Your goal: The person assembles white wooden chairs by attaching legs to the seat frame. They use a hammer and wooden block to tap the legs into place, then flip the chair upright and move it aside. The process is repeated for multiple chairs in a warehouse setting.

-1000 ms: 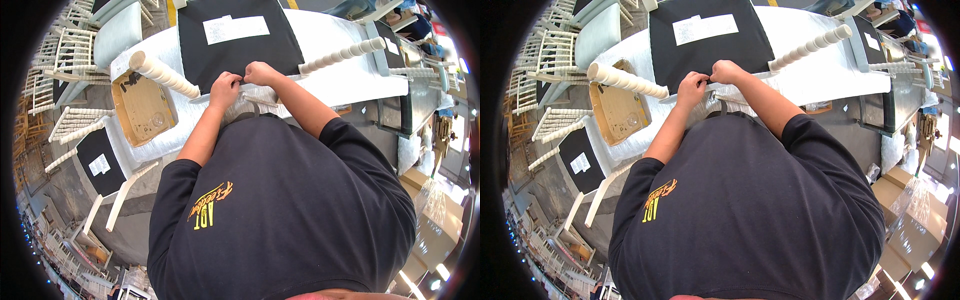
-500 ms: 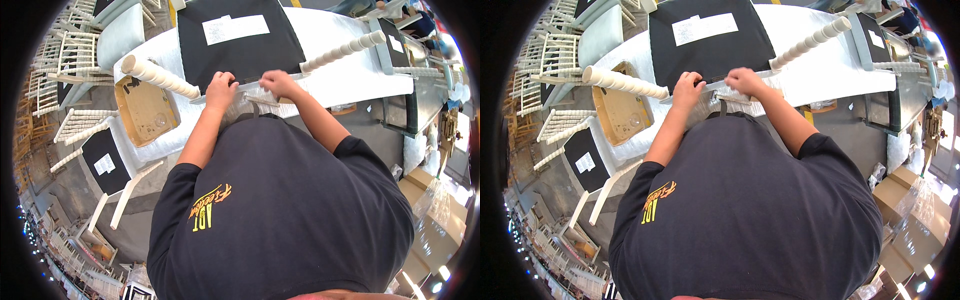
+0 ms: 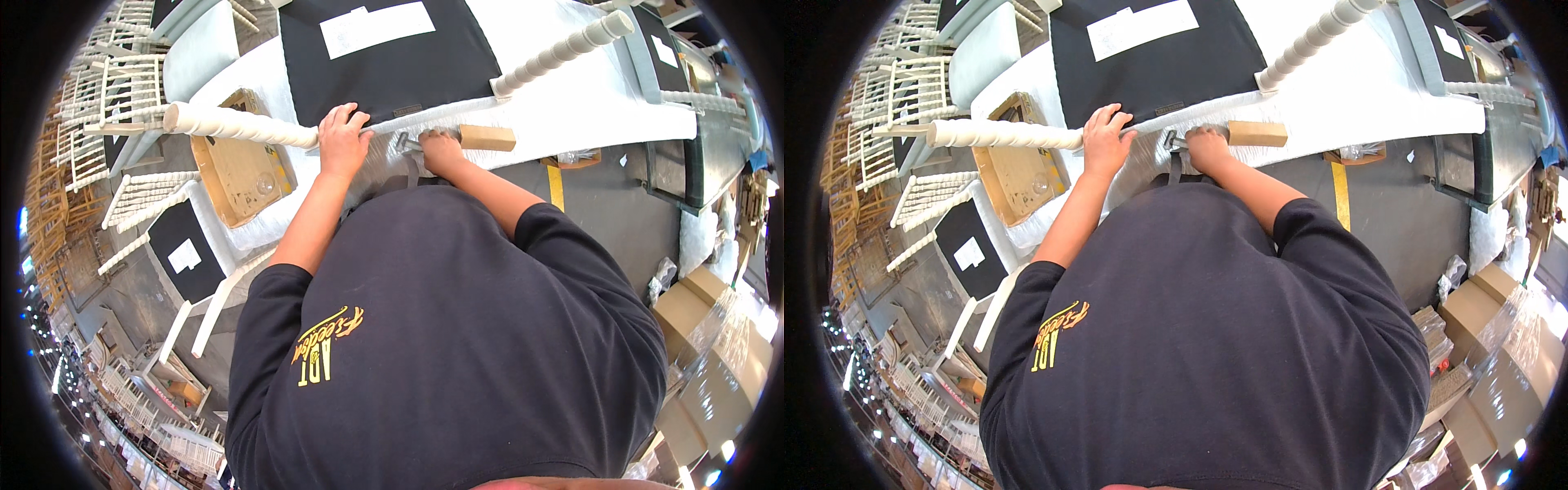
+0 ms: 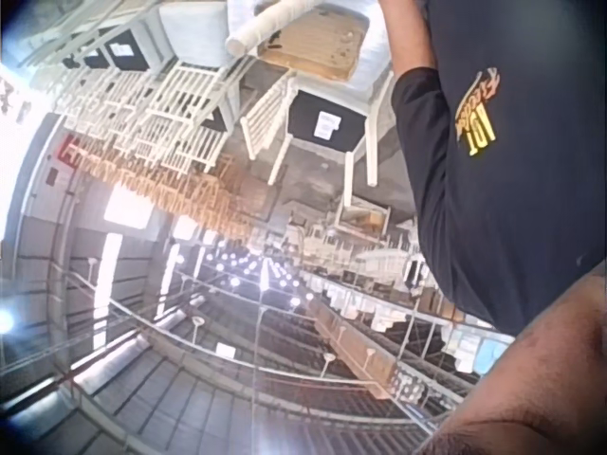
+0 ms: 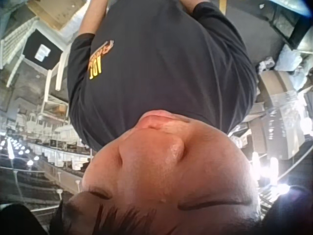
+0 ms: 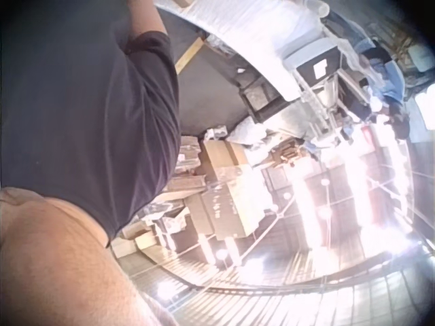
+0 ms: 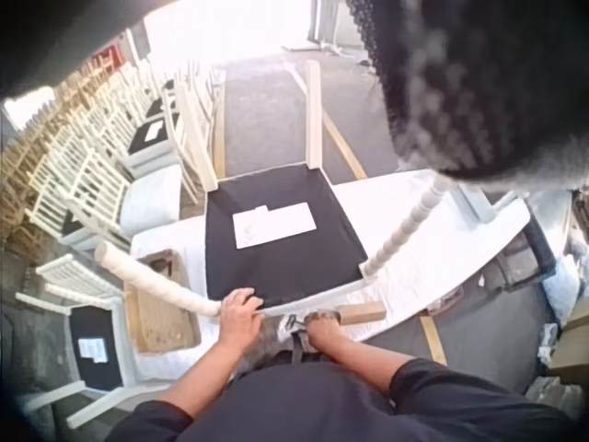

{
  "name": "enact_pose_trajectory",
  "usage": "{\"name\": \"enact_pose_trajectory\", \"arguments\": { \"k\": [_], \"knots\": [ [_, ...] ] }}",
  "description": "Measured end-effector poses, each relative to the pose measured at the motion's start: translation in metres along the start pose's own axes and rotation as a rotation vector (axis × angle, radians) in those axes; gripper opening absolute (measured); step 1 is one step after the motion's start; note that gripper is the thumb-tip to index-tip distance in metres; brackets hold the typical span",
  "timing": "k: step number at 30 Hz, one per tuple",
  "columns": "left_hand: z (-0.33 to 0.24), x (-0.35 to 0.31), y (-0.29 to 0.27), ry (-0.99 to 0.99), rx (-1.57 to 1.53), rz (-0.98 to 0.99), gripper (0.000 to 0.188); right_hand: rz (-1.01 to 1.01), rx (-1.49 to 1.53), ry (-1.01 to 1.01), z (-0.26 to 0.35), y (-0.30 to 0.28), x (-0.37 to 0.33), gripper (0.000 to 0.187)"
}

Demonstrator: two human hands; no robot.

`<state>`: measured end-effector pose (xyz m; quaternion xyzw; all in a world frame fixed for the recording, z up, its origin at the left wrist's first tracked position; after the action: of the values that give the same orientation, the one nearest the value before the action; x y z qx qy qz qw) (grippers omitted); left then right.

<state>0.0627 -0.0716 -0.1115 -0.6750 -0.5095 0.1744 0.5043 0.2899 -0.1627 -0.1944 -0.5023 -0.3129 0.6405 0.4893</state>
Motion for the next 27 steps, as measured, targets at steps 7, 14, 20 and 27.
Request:
{"name": "enact_pose_trajectory", "arguments": {
  "k": [7, 14, 20, 27],
  "knots": [
    [0.008, -0.020, 0.022, -0.030, -0.099, -0.162, 0.035, 0.216, 0.327, 0.117, -0.016, -0.075, -0.041, 0.024],
    [0.007, -0.021, 0.028, -0.054, -0.129, -0.206, 0.033, -0.220, 0.428, 0.025, 0.027, -0.152, -0.037, 0.025],
    [0.008, -0.021, 0.025, -0.065, -0.145, -0.215, 0.034, -0.132, 0.208, -0.006, 0.050, -0.156, -0.013, 0.022],
    [0.008, -0.021, 0.024, -0.066, -0.164, -0.236, 0.034, -0.108, 0.128, -0.027, 0.052, -0.158, -0.009, 0.022]
  ]
}}
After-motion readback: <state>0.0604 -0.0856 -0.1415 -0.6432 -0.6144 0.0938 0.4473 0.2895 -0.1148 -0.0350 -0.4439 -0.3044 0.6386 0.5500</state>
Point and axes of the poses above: each hand's wrist, its own x-axis towards the middle knuckle, its own y-axis out of the palm, z = x × y, the point moved 1 cm from there along x, towards the middle knuckle, and after that the axes turned 7 degrees about -z, right-handed, at the moved point
